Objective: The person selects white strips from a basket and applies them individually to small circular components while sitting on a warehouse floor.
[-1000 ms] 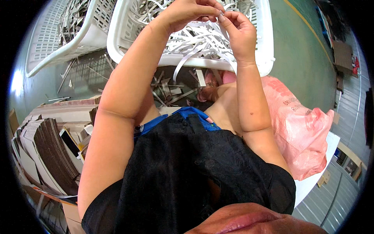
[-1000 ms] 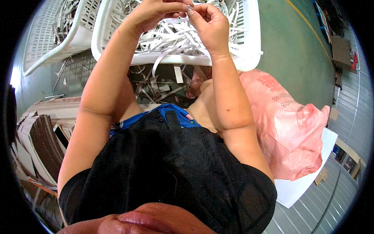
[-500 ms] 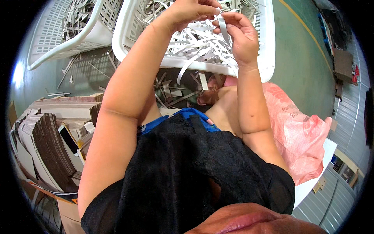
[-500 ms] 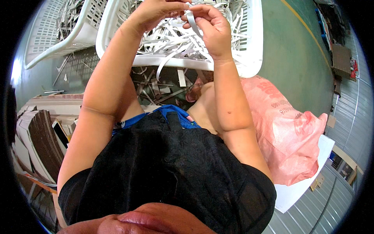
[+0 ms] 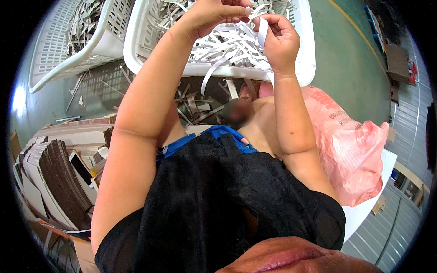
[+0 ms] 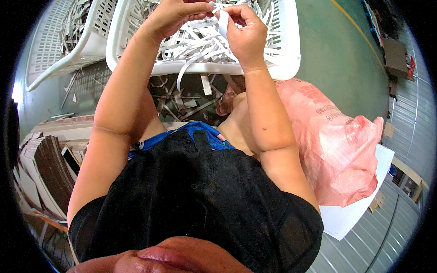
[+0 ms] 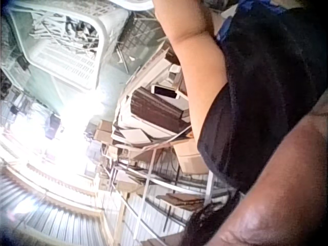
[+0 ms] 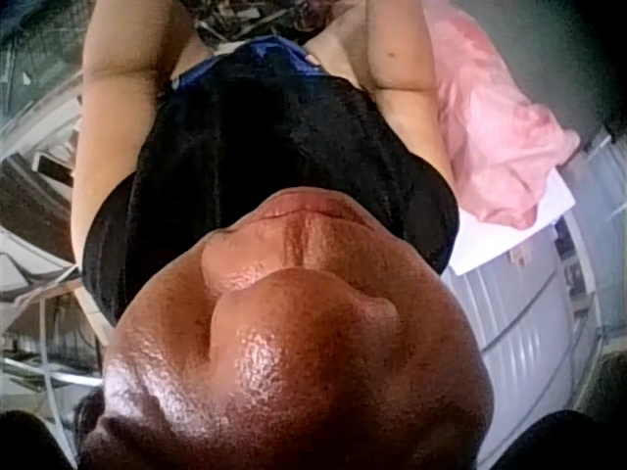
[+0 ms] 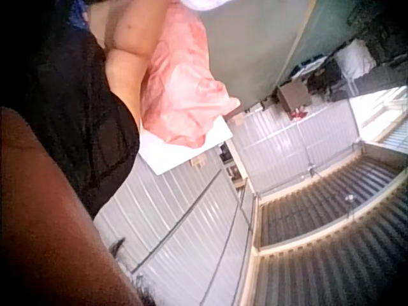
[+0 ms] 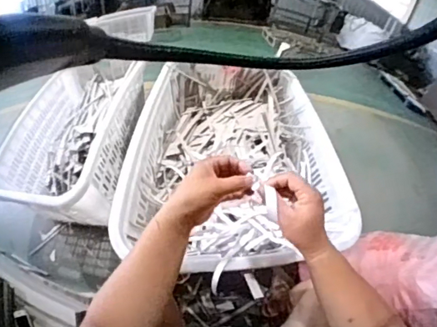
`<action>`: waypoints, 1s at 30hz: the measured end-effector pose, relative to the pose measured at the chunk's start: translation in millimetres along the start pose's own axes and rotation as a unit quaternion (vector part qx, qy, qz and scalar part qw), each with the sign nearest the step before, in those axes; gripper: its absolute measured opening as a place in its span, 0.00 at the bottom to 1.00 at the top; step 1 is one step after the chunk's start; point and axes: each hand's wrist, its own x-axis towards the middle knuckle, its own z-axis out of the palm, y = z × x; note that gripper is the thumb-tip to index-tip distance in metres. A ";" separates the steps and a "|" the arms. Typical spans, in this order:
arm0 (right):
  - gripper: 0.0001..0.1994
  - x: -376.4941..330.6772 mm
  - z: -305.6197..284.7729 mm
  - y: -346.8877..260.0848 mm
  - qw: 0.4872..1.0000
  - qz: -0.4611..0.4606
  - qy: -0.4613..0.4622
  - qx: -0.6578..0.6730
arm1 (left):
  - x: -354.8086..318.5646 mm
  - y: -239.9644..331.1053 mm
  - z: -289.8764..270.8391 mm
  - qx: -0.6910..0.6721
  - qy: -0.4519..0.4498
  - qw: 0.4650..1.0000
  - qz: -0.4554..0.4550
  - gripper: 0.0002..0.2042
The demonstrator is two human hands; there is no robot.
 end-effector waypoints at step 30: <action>0.09 -0.6 2.6 3.9 0.992 -0.022 -0.075 0.097 | 1.7 -0.5 -7.4 -0.012 0.000 1.000 0.015 0.09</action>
